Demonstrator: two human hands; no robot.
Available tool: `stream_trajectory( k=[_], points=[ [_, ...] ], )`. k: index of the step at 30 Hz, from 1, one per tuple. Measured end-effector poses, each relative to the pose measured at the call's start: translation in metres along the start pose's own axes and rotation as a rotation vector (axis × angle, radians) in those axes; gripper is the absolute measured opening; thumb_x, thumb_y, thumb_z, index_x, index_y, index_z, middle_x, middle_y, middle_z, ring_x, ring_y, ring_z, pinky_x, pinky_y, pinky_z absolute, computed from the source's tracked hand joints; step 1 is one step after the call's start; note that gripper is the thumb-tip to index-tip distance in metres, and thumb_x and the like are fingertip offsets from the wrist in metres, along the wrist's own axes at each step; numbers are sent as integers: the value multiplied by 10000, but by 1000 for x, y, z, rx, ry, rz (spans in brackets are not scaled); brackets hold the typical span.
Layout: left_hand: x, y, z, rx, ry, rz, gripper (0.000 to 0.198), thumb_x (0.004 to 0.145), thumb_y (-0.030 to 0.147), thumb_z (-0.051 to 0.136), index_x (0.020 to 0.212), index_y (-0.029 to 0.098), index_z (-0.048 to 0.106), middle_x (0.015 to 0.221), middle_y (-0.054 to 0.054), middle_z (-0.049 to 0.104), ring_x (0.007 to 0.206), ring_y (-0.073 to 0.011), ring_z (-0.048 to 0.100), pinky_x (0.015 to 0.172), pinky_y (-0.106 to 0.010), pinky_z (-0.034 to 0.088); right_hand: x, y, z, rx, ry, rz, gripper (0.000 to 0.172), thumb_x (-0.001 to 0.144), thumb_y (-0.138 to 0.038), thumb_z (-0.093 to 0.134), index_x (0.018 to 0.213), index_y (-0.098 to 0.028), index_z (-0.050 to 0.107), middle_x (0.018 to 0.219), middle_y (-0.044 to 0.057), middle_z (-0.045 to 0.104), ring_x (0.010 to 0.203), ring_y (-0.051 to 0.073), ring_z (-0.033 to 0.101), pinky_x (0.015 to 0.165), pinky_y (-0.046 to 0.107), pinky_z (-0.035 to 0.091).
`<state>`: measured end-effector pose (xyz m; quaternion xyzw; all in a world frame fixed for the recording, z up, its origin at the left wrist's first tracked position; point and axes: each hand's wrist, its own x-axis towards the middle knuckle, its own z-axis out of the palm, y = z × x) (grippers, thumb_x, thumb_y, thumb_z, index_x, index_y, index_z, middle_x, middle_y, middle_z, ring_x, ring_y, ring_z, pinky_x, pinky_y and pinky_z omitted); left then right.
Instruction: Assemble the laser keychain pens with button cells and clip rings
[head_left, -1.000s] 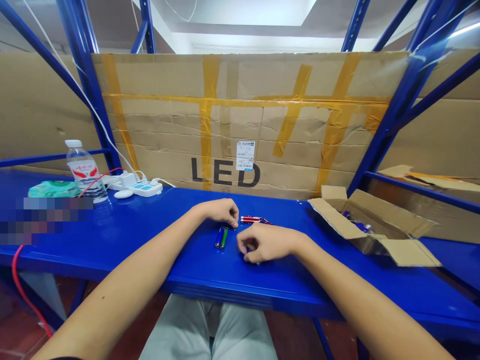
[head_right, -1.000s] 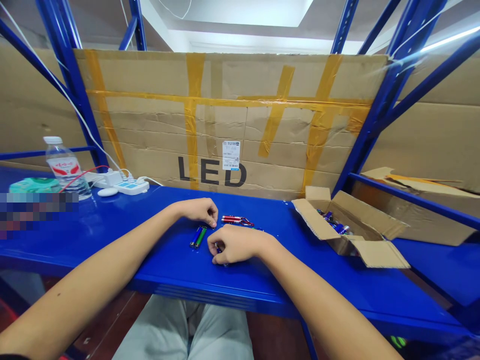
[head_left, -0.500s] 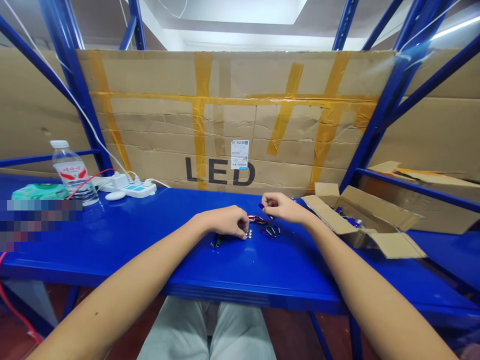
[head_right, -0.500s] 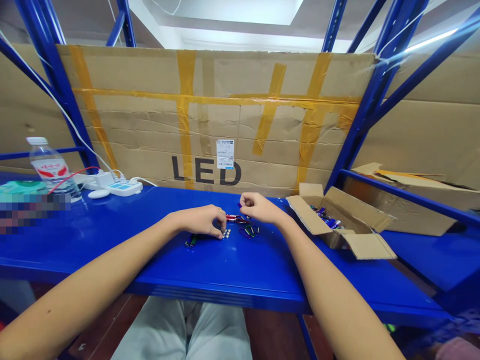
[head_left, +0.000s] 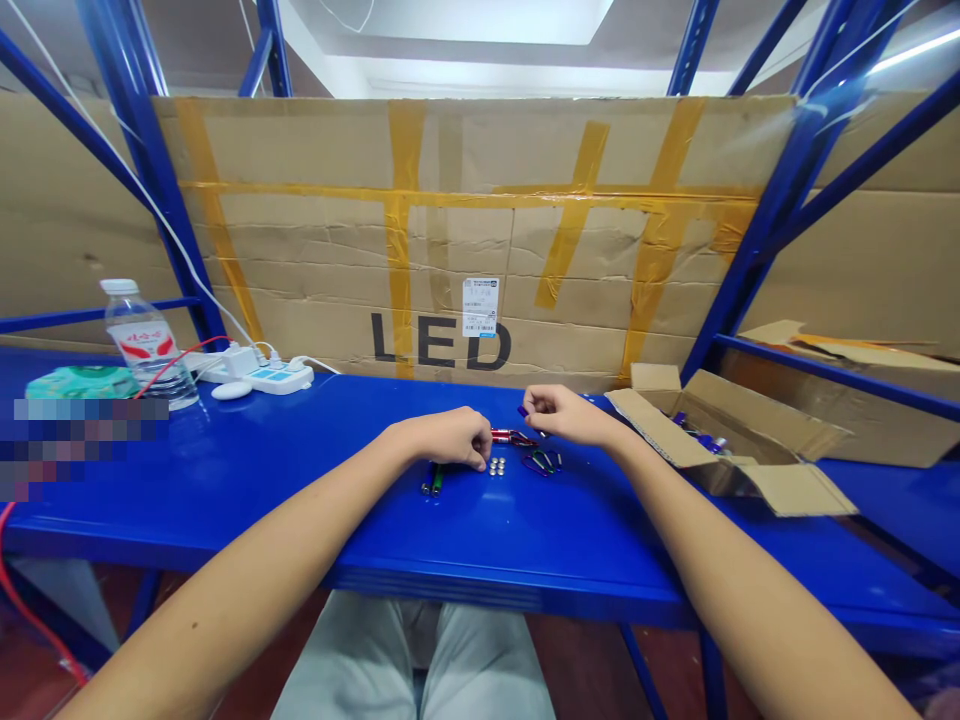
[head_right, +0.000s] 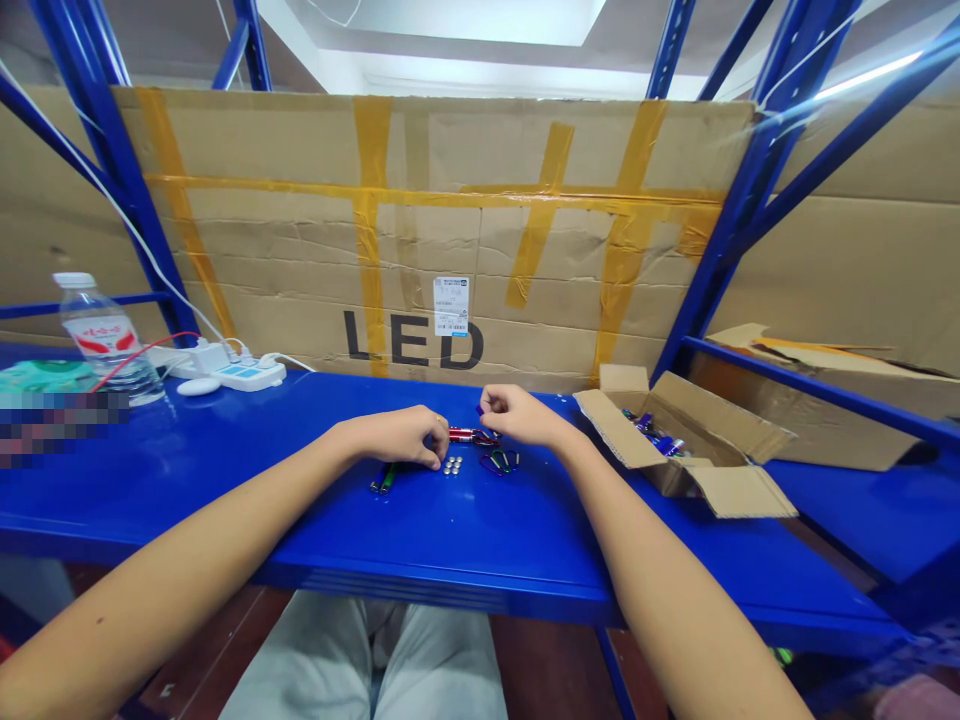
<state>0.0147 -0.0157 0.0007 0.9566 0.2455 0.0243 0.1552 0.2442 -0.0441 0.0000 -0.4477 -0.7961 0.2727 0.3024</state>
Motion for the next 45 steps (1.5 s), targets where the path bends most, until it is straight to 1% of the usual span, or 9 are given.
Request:
stream_trajectory(
  k=[6, 13, 17, 19, 24, 29, 32, 40, 45],
  points=[
    [-1, -5, 0, 0, 24, -41, 157, 744, 188, 683, 892, 173, 735, 894, -37, 718, 797, -149, 614, 699, -223, 414, 0, 0, 0, -3, -12, -2, 101, 699, -208, 531, 699, -191, 431, 589, -66, 410, 564, 94, 374, 540, 238, 288],
    [-4, -7, -6, -30, 88, -31, 192, 773, 155, 610, 922, 175, 728, 897, -39, 721, 792, -141, 620, 706, -226, 413, 1, 3, 0, -19, -6, 0, 88, 698, -215, 527, 703, -194, 442, 599, -63, 422, 567, 99, 385, 544, 243, 290],
    [-7, -6, -10, 27, 44, -100, 197, 752, 261, 663, 917, 182, 737, 849, -33, 715, 737, -136, 607, 631, -219, 391, 1, 4, -1, -20, -5, -8, 91, 701, -213, 527, 701, -193, 438, 595, -66, 417, 562, 96, 374, 549, 243, 287],
    [-8, -5, -9, 57, 15, -122, 212, 732, 283, 685, 911, 182, 735, 816, -29, 710, 716, -137, 601, 597, -220, 376, 0, 3, -1, -29, -1, -13, 90, 701, -208, 526, 699, -193, 437, 593, -66, 415, 563, 96, 373, 551, 244, 289],
    [-5, -3, -4, 68, 12, -141, 201, 739, 217, 668, 926, 170, 722, 794, -31, 703, 667, -130, 589, 576, -225, 362, -1, -2, 0, -38, -11, -1, 92, 701, -203, 522, 695, -196, 430, 590, -66, 416, 567, 99, 381, 547, 245, 291],
    [-3, -3, -2, 75, 9, -109, 166, 750, 151, 638, 891, 161, 724, 762, -28, 695, 646, -119, 569, 586, -228, 358, -1, -2, 1, -43, -25, 3, 95, 691, -204, 519, 692, -197, 425, 578, -68, 400, 556, 97, 364, 531, 241, 276],
    [-3, -3, -2, 75, 1, -111, 178, 763, 169, 625, 910, 158, 723, 778, -36, 700, 655, -123, 572, 590, -226, 369, 0, -1, 2, -43, -27, 1, 96, 689, -202, 519, 691, -197, 423, 580, -67, 404, 555, 96, 363, 530, 241, 279],
    [-3, -2, -2, 73, -7, -128, 300, 772, 203, 596, 1049, 154, 699, 822, -46, 704, 669, -137, 588, 587, -230, 381, 0, 1, 2, -43, -40, 4, 92, 692, -200, 516, 692, -197, 424, 592, -63, 415, 567, 98, 374, 537, 243, 288],
    [-1, -5, 1, 60, 12, -115, 212, 764, 207, 599, 930, 161, 723, 815, -42, 716, 687, -139, 607, 612, -230, 399, 0, 1, 2, -47, -40, 2, 91, 693, -199, 515, 689, -199, 424, 586, -66, 403, 561, 97, 365, 532, 244, 282]
  ],
)
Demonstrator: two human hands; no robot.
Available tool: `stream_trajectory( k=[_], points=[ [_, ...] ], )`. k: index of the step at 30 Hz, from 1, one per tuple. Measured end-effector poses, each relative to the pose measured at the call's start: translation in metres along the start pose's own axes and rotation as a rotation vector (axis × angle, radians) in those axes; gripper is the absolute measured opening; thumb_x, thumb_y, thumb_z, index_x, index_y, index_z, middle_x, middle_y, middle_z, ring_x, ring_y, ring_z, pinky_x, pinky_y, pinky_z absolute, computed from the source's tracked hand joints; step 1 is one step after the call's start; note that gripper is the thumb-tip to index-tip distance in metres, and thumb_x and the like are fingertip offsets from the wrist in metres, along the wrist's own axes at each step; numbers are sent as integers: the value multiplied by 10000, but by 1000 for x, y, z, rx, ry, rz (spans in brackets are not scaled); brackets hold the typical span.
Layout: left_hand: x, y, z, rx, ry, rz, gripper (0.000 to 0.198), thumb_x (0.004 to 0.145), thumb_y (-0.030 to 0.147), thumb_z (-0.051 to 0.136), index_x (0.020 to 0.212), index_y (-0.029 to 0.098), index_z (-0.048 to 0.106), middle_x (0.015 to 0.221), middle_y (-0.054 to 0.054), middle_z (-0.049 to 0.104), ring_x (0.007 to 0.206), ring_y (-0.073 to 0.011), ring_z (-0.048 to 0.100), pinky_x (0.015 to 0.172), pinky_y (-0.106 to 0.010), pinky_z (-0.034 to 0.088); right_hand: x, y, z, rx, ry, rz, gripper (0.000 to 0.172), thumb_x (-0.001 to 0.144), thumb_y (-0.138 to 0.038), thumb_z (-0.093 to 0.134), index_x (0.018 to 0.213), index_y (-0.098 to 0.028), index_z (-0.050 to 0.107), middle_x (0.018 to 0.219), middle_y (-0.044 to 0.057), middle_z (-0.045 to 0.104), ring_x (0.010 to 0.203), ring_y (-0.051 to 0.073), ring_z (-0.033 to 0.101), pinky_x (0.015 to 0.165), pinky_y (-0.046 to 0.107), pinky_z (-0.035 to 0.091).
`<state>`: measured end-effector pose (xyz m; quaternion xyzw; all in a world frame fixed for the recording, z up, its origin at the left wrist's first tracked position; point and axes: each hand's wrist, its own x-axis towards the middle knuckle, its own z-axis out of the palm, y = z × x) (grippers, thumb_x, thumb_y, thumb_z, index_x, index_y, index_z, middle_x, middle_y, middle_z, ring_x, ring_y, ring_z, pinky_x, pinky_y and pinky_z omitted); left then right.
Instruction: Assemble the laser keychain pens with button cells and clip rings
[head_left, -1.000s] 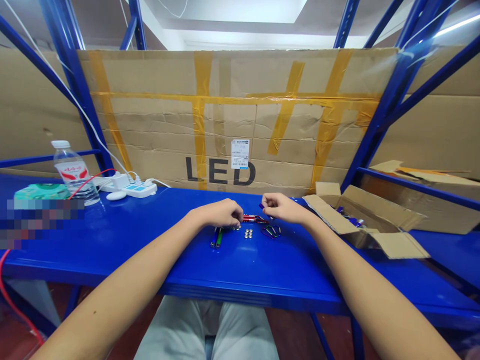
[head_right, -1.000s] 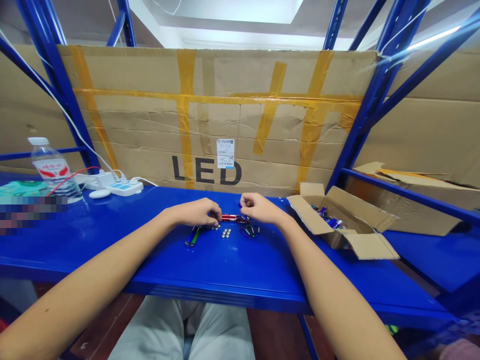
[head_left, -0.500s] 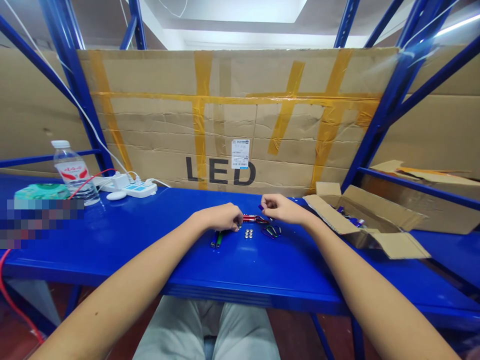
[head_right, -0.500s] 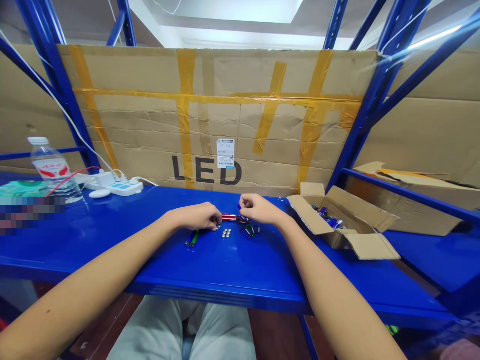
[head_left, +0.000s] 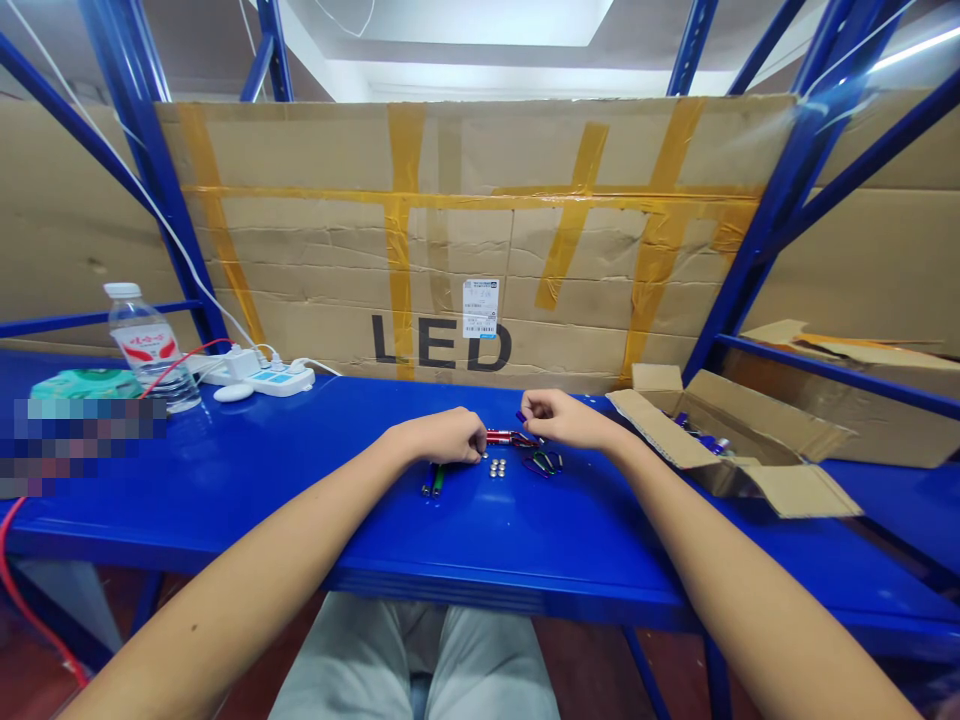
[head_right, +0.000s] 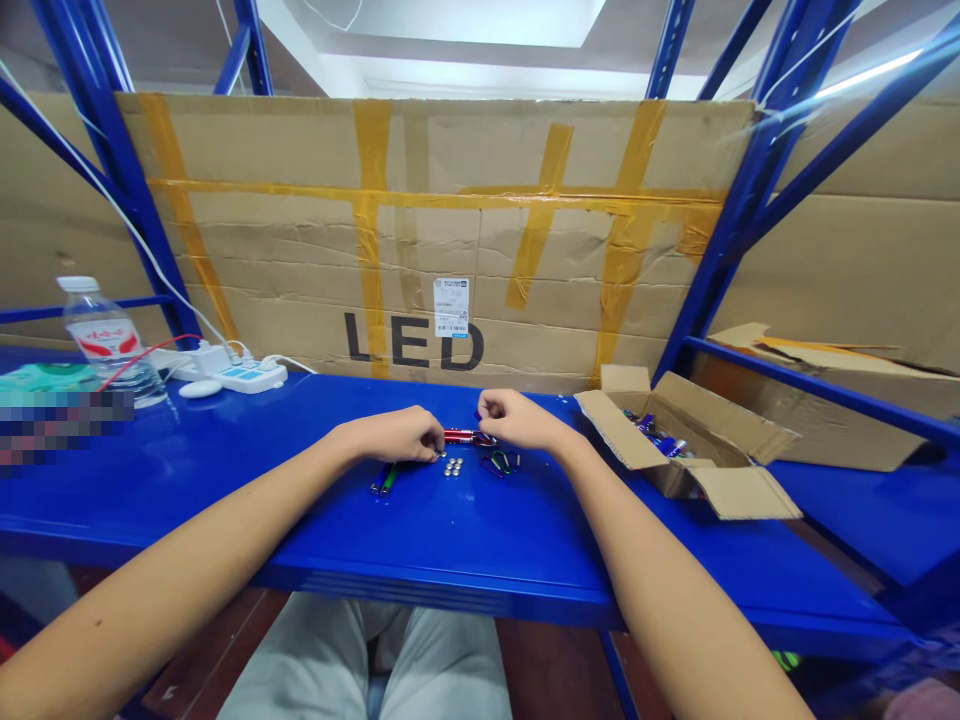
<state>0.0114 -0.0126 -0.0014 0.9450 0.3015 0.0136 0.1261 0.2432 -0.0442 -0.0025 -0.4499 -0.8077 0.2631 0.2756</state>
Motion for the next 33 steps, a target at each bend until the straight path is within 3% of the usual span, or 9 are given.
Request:
stream_trajectory(
  k=[10, 17, 27, 31, 33],
  points=[
    [2, 0, 4, 10, 43, -18, 136, 739, 189, 607, 844, 169, 693, 790, -28, 706, 687, -138, 598, 605, -232, 392, 0, -2, 1, 2, 6, 10, 95, 693, -197, 526, 691, -199, 431, 571, -65, 424, 541, 93, 375, 511, 236, 280],
    [2, 3, 2, -60, 42, -10, 104, 711, 128, 608, 796, 162, 656, 755, 1, 669, 657, -115, 557, 588, -217, 378, -1, -1, 2, 57, 53, 87, 205, 705, -206, 558, 881, -212, 453, 588, -73, 498, 514, 94, 399, 493, 226, 311],
    [1, 2, 2, -49, 34, 67, 101, 743, 103, 593, 787, 164, 660, 696, 9, 634, 638, -113, 528, 581, -222, 357, -2, -2, 4, 123, 27, 105, 271, 726, -202, 567, 958, -218, 428, 583, -85, 500, 483, 87, 407, 452, 213, 321],
    [4, -4, 5, -34, 69, 53, 79, 735, 132, 625, 781, 166, 679, 698, -1, 648, 636, -124, 552, 588, -232, 378, -1, -1, 3, 159, 28, 104, 341, 741, -231, 594, 1043, -214, 438, 614, -72, 534, 502, 110, 493, 477, 233, 365],
    [6, -6, 6, -48, 148, 53, 86, 734, 120, 618, 765, 164, 685, 725, -12, 662, 657, -130, 572, 607, -237, 402, -1, -1, 2, 133, 26, 84, 295, 755, -260, 606, 1019, -199, 489, 640, -45, 574, 538, 121, 525, 514, 248, 387]
  ],
)
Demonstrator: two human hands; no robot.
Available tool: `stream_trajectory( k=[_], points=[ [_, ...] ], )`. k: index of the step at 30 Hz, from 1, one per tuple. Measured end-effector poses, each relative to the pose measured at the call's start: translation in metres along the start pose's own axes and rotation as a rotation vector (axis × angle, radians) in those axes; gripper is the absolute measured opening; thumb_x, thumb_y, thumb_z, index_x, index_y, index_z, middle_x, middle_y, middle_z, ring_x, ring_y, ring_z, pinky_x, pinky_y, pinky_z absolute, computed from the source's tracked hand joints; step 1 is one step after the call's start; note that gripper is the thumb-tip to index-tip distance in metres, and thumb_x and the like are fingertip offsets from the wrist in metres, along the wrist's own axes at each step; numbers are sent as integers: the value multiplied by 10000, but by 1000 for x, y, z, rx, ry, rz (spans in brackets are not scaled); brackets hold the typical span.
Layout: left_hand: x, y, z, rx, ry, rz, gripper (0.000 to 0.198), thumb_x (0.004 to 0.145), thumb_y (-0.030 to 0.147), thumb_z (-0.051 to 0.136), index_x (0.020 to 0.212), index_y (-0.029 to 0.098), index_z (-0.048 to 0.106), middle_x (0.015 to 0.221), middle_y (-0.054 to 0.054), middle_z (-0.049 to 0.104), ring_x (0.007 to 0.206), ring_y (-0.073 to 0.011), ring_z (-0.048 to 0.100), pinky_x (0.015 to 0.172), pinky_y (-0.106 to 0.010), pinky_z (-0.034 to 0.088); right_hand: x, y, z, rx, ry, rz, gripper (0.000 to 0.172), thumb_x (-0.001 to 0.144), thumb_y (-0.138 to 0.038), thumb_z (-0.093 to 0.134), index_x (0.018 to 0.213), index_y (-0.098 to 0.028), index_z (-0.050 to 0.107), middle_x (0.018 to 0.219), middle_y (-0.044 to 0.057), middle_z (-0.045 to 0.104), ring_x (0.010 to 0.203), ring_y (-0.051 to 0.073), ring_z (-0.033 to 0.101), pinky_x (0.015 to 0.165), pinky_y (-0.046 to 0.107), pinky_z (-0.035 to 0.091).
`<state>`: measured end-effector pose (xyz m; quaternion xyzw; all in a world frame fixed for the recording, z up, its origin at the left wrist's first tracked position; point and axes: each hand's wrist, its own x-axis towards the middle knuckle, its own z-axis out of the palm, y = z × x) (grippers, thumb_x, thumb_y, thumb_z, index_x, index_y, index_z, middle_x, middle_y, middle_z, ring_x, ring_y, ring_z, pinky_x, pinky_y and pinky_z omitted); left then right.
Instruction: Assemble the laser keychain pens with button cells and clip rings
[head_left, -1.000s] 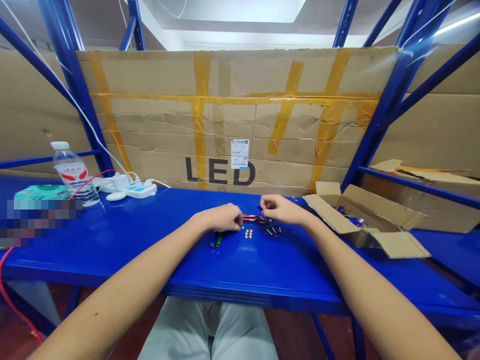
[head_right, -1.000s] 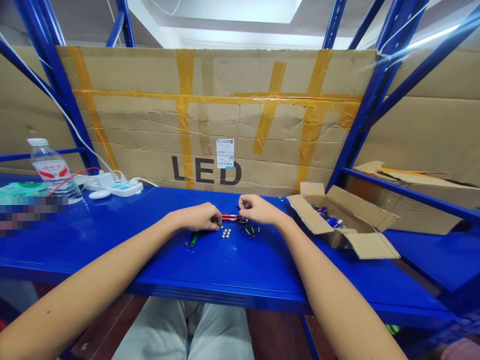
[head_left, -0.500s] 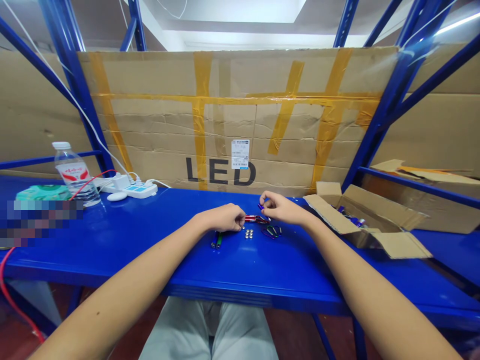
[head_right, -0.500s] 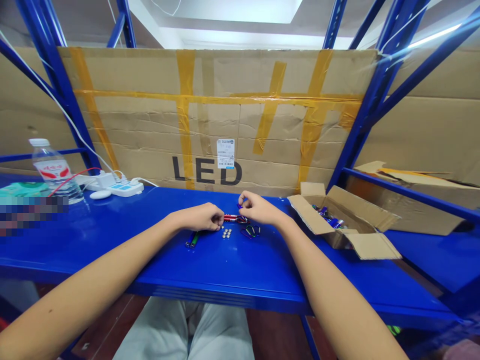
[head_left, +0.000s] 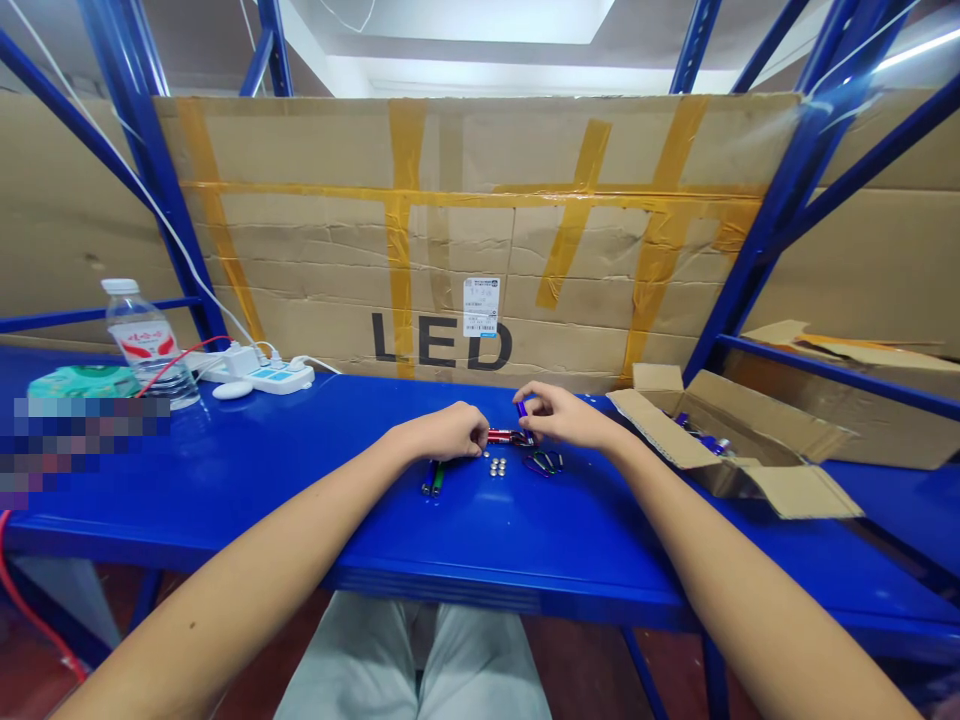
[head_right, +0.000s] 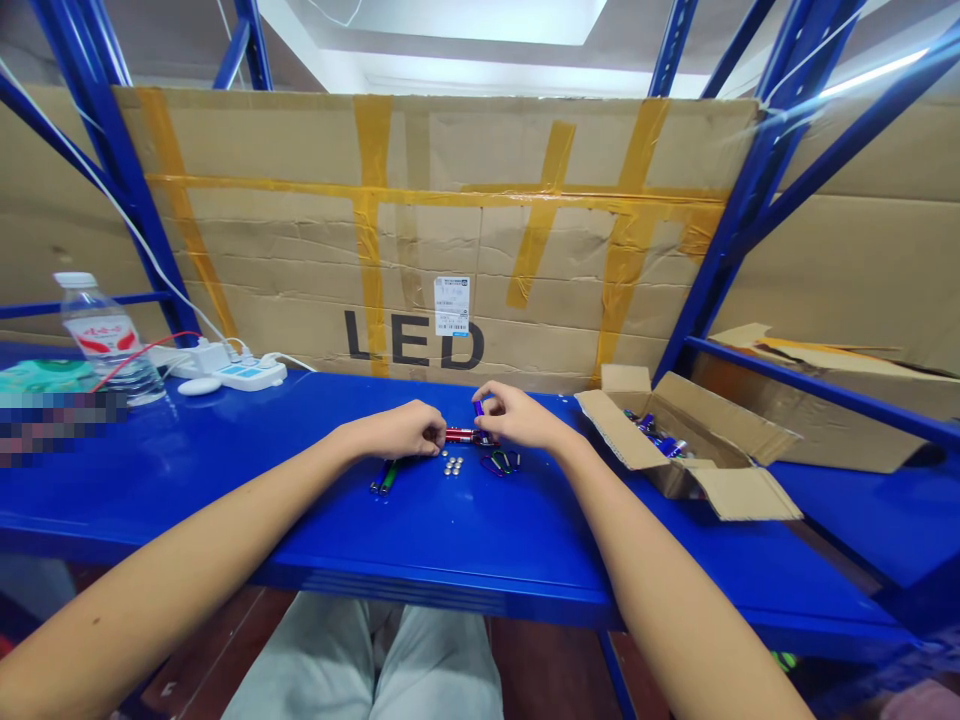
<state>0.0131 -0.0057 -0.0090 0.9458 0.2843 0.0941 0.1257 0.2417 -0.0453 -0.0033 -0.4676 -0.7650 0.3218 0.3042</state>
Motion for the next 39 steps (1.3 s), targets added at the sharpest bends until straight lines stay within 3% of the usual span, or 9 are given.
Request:
stream_trajectory(
  k=[5, 8, 15, 22, 27, 30, 34, 39],
  points=[
    [5, 3, -2, -91, 522, 107, 106, 793, 114, 596, 817, 163, 687, 822, -30, 665, 743, -132, 587, 704, -263, 457, 3, -2, 4, -54, 20, -104, 215, 750, -291, 646, 922, -173, 590, 694, -15, 601, 628, 132, 535, 624, 283, 421],
    [7, 10, -1, -142, 678, 213, 67, 828, 153, 611, 839, 164, 676, 832, -26, 651, 744, -121, 585, 722, -272, 481, 3, -5, 10, -5, 0, -140, 192, 754, -291, 645, 900, -174, 603, 657, -35, 560, 601, 124, 500, 598, 277, 400],
    [8, 15, 6, -119, 718, 357, 75, 854, 137, 614, 884, 166, 676, 868, -35, 632, 809, -127, 604, 753, -282, 501, 4, -7, 14, 99, 4, -207, 183, 760, -293, 657, 894, -170, 629, 711, -27, 576, 651, 124, 502, 630, 277, 400],
    [6, 15, 3, -102, 697, 343, 72, 860, 136, 604, 872, 165, 668, 882, -35, 626, 822, -127, 598, 765, -281, 493, 6, -4, 11, 28, 97, -229, 154, 729, -258, 664, 861, -178, 664, 809, 13, 643, 767, 166, 574, 744, 323, 454],
    [5, 17, 2, -115, 801, 337, 64, 881, 148, 571, 899, 168, 628, 907, -44, 615, 862, -134, 589, 791, -290, 496, 7, -3, 8, -73, 192, -270, 128, 705, -237, 661, 823, -191, 677, 865, 36, 656, 845, 193, 590, 829, 359, 460],
    [6, 22, 6, -81, 835, 394, 71, 898, 149, 550, 912, 173, 616, 932, -52, 612, 887, -137, 587, 801, -291, 494, 7, -1, 10, -29, 158, -249, 151, 716, -266, 665, 847, -191, 663, 835, 23, 646, 808, 186, 581, 796, 353, 469],
    [8, 27, 11, -52, 788, 441, 97, 914, 131, 518, 926, 171, 606, 957, -57, 611, 909, -133, 584, 826, -280, 485, 7, -2, 15, 107, 69, -209, 139, 739, -275, 664, 833, -181, 625, 772, -2, 624, 755, 167, 576, 731, 320, 461],
    [8, 25, 12, -27, 769, 452, 75, 909, 142, 530, 927, 169, 598, 965, -59, 617, 926, -138, 584, 836, -278, 485, 8, -5, 18, 204, 58, -191, 196, 698, -301, 722, 807, -168, 627, 757, -7, 632, 747, 161, 583, 735, 321, 456]
  ],
)
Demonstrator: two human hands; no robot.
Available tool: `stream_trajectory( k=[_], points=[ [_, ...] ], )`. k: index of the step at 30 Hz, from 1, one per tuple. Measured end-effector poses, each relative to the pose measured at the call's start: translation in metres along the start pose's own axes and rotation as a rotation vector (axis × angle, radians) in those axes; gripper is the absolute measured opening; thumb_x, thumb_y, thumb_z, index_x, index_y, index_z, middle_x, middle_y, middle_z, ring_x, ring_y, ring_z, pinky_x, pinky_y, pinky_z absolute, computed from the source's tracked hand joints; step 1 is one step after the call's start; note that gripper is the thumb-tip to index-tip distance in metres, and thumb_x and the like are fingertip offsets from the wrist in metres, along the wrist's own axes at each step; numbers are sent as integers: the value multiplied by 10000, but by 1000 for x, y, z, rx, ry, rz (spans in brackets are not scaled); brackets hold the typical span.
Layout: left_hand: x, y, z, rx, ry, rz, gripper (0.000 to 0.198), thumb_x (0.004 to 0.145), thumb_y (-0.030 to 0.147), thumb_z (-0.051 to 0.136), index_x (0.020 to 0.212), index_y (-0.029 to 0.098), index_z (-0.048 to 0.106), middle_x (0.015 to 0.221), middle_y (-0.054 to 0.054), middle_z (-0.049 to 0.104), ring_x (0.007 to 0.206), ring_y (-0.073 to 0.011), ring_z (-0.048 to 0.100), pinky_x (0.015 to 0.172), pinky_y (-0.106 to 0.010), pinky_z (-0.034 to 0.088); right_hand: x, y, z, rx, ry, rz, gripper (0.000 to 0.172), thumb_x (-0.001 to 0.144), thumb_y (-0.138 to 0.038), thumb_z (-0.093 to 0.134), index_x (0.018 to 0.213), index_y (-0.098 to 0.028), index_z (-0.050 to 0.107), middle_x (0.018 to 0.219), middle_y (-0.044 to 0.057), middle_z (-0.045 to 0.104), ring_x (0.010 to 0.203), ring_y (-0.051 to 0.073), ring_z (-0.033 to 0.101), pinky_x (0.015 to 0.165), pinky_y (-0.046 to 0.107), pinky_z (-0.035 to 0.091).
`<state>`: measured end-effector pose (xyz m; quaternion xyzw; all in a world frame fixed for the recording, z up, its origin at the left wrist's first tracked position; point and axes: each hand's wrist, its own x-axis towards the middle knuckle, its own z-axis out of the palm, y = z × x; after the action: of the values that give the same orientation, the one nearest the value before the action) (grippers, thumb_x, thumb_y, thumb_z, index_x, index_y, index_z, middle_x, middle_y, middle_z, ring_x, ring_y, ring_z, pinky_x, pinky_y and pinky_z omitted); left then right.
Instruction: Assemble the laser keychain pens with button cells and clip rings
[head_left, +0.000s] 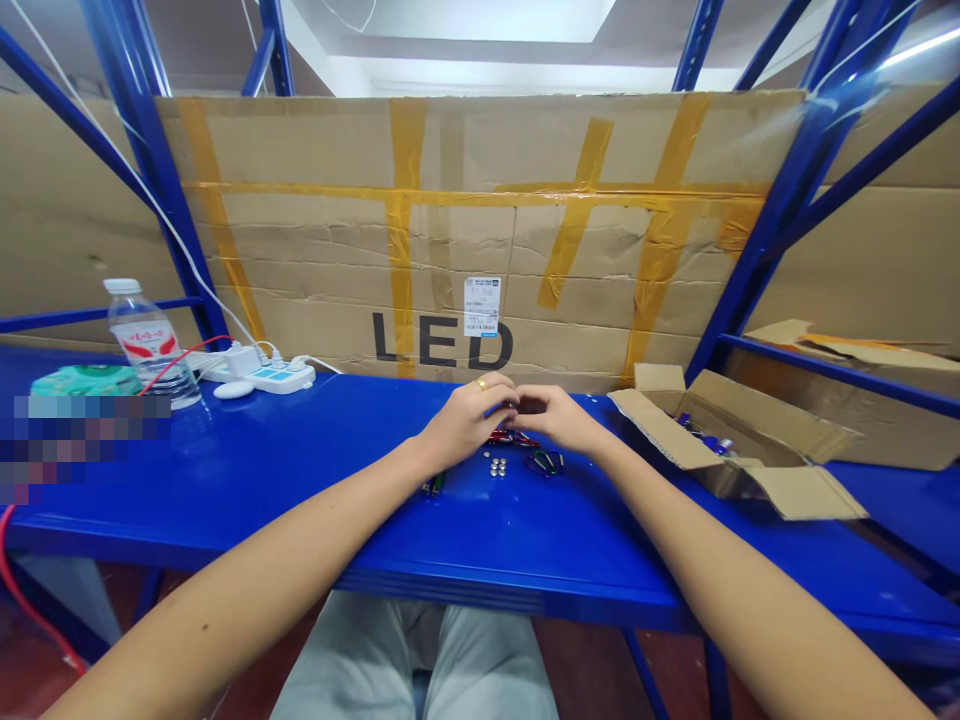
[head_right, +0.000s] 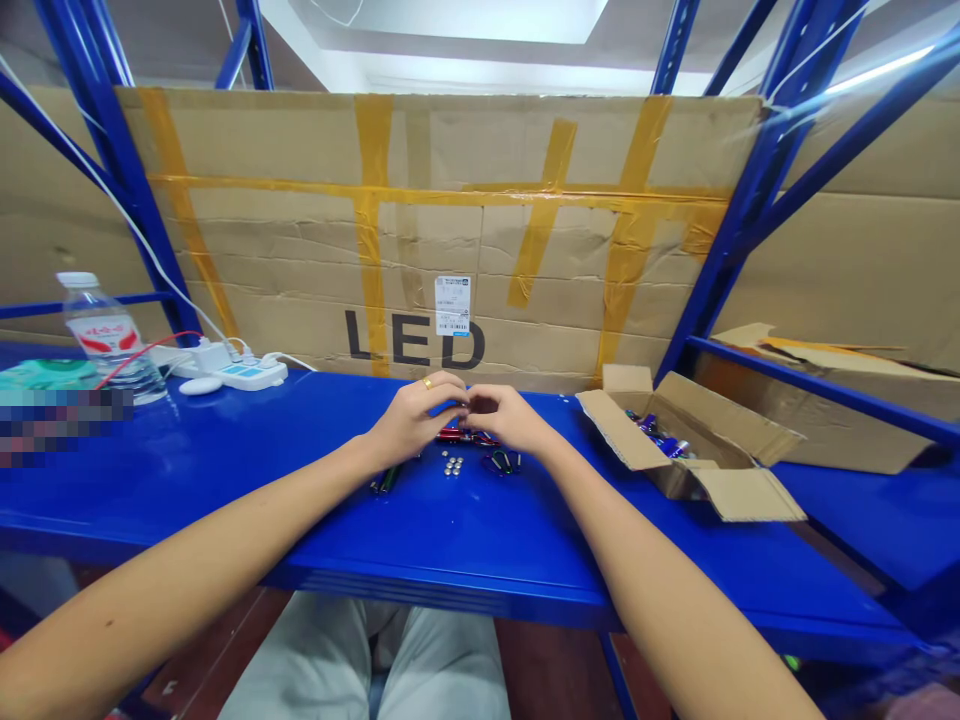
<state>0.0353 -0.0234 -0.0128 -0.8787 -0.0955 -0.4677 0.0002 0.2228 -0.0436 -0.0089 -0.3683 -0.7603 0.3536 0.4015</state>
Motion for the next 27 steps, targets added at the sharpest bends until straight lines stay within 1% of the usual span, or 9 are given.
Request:
stream_trajectory(
  k=[4, 7, 9, 11, 12, 14, 18, 23, 27],
  points=[
    [1, 0, -4, 62, -14, 22, 155, 915, 145, 498, 1047, 159, 576, 1021, -80, 625, 986, -159, 580, 881, -311, 481, 2, 3, -4, 38, 56, 0, 248, 683, -314, 740, 857, -168, 643, 779, 4, 648, 752, 162, 592, 751, 337, 471],
    [3, -1, -12, 162, -18, -85, 178, 908, 135, 457, 1012, 152, 600, 987, -83, 644, 949, -173, 587, 870, -330, 467, 2, 3, -9, -40, 107, 4, 228, 658, -276, 744, 840, -173, 655, 813, 18, 661, 786, 173, 601, 794, 358, 480],
    [4, -3, -21, 203, -179, -157, 187, 878, 128, 467, 956, 156, 635, 946, -74, 667, 881, -174, 602, 814, -317, 459, 1, 1, -12, -115, 117, 1, 188, 656, -256, 733, 809, -173, 664, 832, 28, 667, 806, 179, 603, 808, 363, 483],
    [3, -7, -29, 176, -484, -189, 193, 845, 139, 501, 928, 176, 672, 903, -52, 695, 819, -166, 618, 749, -288, 444, 0, 0, -13, -186, 118, -1, 154, 665, -246, 716, 794, -173, 671, 845, 35, 671, 814, 183, 602, 807, 362, 485],
    [2, -8, -33, 167, -596, -217, 193, 833, 149, 516, 913, 184, 689, 875, -45, 704, 789, -164, 621, 717, -278, 434, -1, 0, -14, -213, 118, -1, 145, 670, -245, 709, 791, -174, 673, 847, 37, 673, 812, 184, 602, 802, 361, 487],
    [0, -10, -35, 141, -736, -255, 203, 816, 167, 542, 920, 198, 713, 871, -43, 716, 777, -166, 626, 690, -270, 418, -1, 1, -14, -248, 109, -2, 138, 680, -250, 697, 795, -176, 674, 853, 41, 677, 810, 186, 602, 792, 359, 489],
    [-3, -10, -28, 104, -803, -271, 229, 789, 194, 596, 975, 215, 729, 924, -51, 722, 819, -180, 625, 701, -266, 409, -1, 5, -13, -277, 82, 13, 145, 687, -256, 684, 807, -177, 666, 832, 36, 673, 799, 186, 603, 770, 349, 491],
    [-5, -9, -17, 145, -852, -196, 169, 812, 150, 544, 782, 190, 705, 794, -55, 678, 750, -181, 591, 653, -267, 377, -1, 2, -10, -321, 64, -11, 135, 703, -239, 660, 824, -181, 658, 846, 35, 671, 793, 181, 606, 753, 335, 486],
    [-5, -7, -16, 152, -841, -247, 124, 789, 116, 539, 748, 167, 645, 775, -48, 643, 689, -166, 560, 614, -265, 359, -1, 0, -5, -351, 37, -29, 111, 708, -216, 638, 814, -185, 646, 838, 29, 669, 778, 174, 610, 740, 324, 484]
  ],
)
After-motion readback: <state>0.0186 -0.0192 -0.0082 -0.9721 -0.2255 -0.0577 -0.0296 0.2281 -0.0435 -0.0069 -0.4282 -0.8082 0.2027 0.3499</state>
